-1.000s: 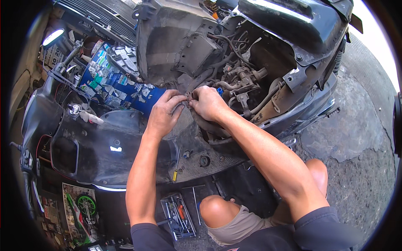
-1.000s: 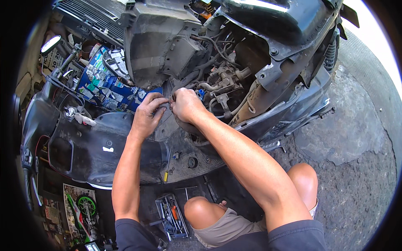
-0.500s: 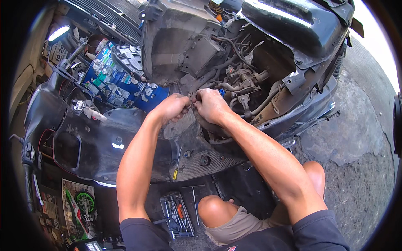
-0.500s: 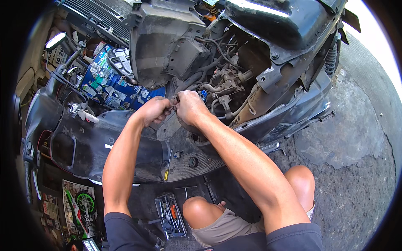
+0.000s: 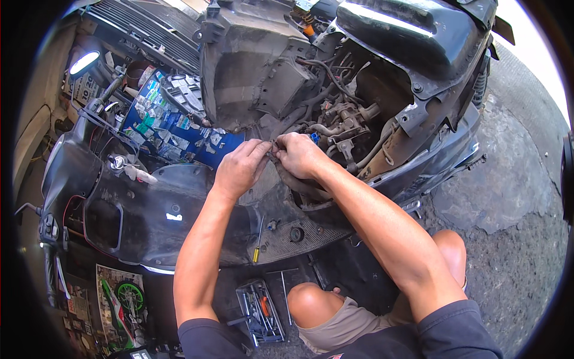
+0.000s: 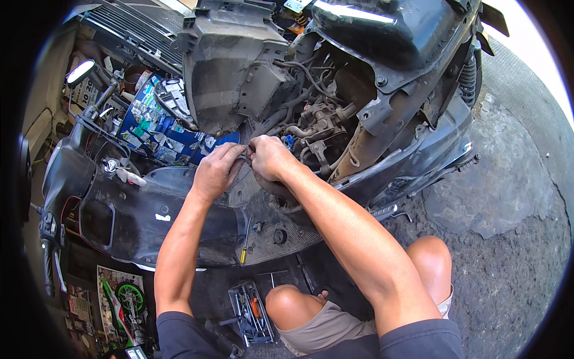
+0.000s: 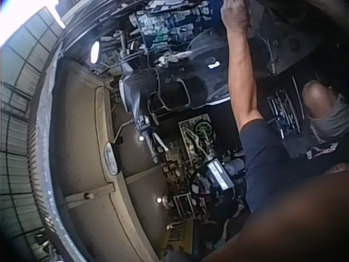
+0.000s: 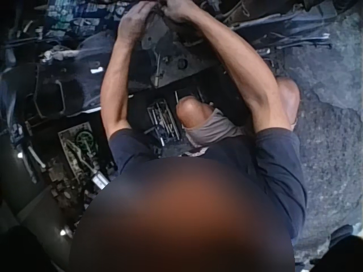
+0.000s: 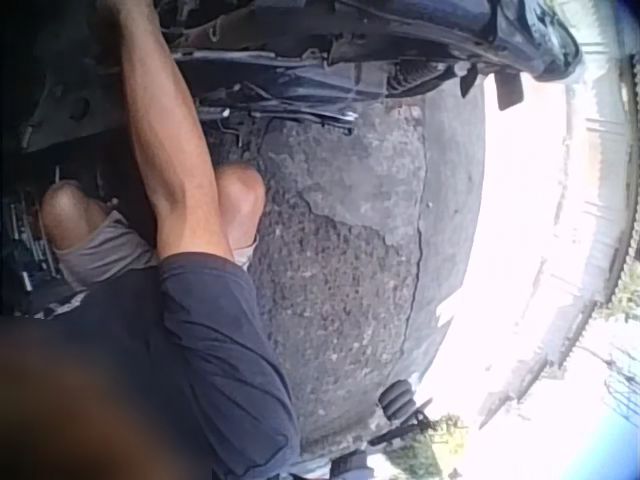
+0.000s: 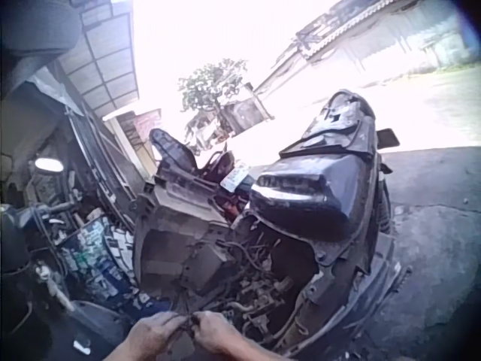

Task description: The recorder is working on the internal components of a motorcycle, including disconnecting and reconnecting electrical connectors and using a T-handle wrench.

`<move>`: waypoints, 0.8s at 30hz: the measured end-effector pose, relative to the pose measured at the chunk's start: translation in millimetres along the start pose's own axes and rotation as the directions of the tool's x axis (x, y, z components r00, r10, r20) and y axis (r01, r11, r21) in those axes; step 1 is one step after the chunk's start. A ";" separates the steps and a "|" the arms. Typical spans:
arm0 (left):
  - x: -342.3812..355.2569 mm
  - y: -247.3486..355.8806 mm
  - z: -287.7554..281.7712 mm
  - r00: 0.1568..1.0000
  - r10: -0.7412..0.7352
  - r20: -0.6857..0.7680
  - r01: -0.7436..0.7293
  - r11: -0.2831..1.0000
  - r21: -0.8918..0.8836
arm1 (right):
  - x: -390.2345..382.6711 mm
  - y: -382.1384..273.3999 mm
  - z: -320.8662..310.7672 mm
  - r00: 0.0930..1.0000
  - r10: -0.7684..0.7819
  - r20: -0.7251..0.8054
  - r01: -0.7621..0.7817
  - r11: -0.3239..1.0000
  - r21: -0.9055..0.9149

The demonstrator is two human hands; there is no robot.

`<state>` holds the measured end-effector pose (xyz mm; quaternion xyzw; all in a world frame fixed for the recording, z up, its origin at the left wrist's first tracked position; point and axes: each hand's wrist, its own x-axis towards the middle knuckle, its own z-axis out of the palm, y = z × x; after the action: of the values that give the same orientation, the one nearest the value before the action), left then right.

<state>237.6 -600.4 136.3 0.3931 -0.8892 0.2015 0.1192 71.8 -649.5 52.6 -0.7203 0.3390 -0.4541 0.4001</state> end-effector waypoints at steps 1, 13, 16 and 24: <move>0.6 -4.0 0.1 0.998 -0.001 0.060 0.002 1.000 -0.031 | 0.8 -0.9 -1.4 0.999 0.015 0.029 -0.014 1.000 -0.017; 9.6 8.1 24.8 0.640 -0.664 0.387 0.681 0.257 -0.686 | -2.8 -11.5 -6.2 0.987 0.157 -0.043 -0.151 0.981 0.118; 23.5 23.2 37.9 0.559 -0.780 0.281 0.726 0.297 -0.621 | -5.2 -9.3 -2.4 0.976 0.170 -0.136 -0.152 0.979 0.133; 34.0 35.3 62.3 0.514 -0.838 -0.182 0.636 0.515 -0.574 | -5.8 0.9 7.2 0.938 0.212 -0.275 -0.133 0.950 0.281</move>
<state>185.4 -629.2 84.1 0.6484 -0.5935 0.0063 0.4768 76.3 -643.0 47.6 -0.5514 0.3962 -0.5618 0.4727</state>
